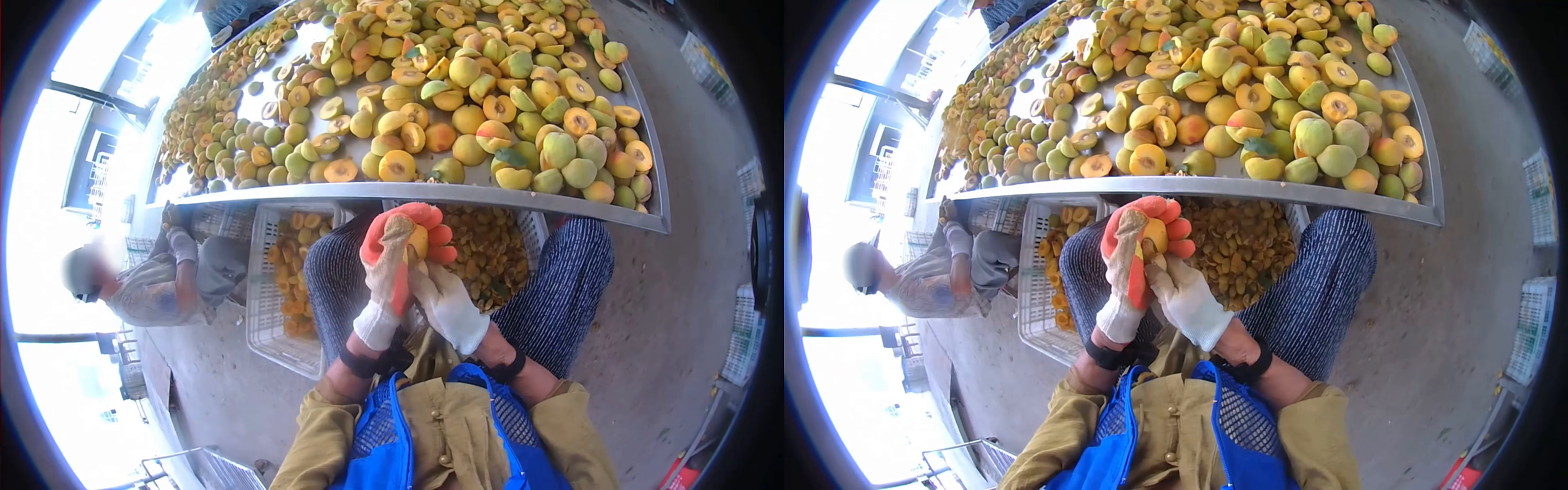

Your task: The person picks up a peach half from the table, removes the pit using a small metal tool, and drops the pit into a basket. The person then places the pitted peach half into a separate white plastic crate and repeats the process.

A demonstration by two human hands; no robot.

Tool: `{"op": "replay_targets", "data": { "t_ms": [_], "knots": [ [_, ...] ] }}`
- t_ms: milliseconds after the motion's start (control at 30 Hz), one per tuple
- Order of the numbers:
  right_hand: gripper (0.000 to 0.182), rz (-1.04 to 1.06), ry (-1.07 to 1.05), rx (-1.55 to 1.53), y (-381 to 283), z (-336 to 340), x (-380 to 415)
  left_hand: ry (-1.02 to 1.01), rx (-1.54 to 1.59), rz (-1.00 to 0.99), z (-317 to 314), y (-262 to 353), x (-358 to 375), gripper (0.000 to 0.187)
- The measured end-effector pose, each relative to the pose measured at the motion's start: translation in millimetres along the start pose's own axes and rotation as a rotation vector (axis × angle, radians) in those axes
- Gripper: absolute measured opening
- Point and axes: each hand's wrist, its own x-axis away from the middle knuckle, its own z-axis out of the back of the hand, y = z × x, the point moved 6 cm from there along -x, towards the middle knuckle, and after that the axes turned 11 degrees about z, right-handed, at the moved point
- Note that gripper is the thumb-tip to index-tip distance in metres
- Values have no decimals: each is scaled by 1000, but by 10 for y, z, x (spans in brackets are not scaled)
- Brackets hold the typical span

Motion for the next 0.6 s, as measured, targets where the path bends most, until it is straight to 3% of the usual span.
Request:
{"op": "replay_targets", "data": {
  "t_ms": [33,167,233,333,467,533,567,600],
  "knots": [
    [26,68,-4,-27,-31,11,-31,-10,-20,-11,-19,5,3,42],
    [33,-496,-155,-574,-58,46,8,-89,-141,-23,-105,-3,-28,41],
    [37,-647,-222,-753,-106,140,48,-156,-230,-24,-203,36,-74,41],
    [44,-743,-423,-1518,-134,98,114,-312,-184,171,-408,62,-114,43],
    [45,-631,-399,-1637,-244,92,33,-248,-29,279,-465,234,-198,40],
    [44,-543,-459,-1818,-297,57,37,-132,-51,121,-97,638,-214,34],
    [43,-511,-424,-1874,-298,87,7,-49,-248,18,141,925,-168,34],
    [43,-452,-396,-1912,-310,182,-73,180,-608,-188,491,1152,-152,32]
  ]
}}
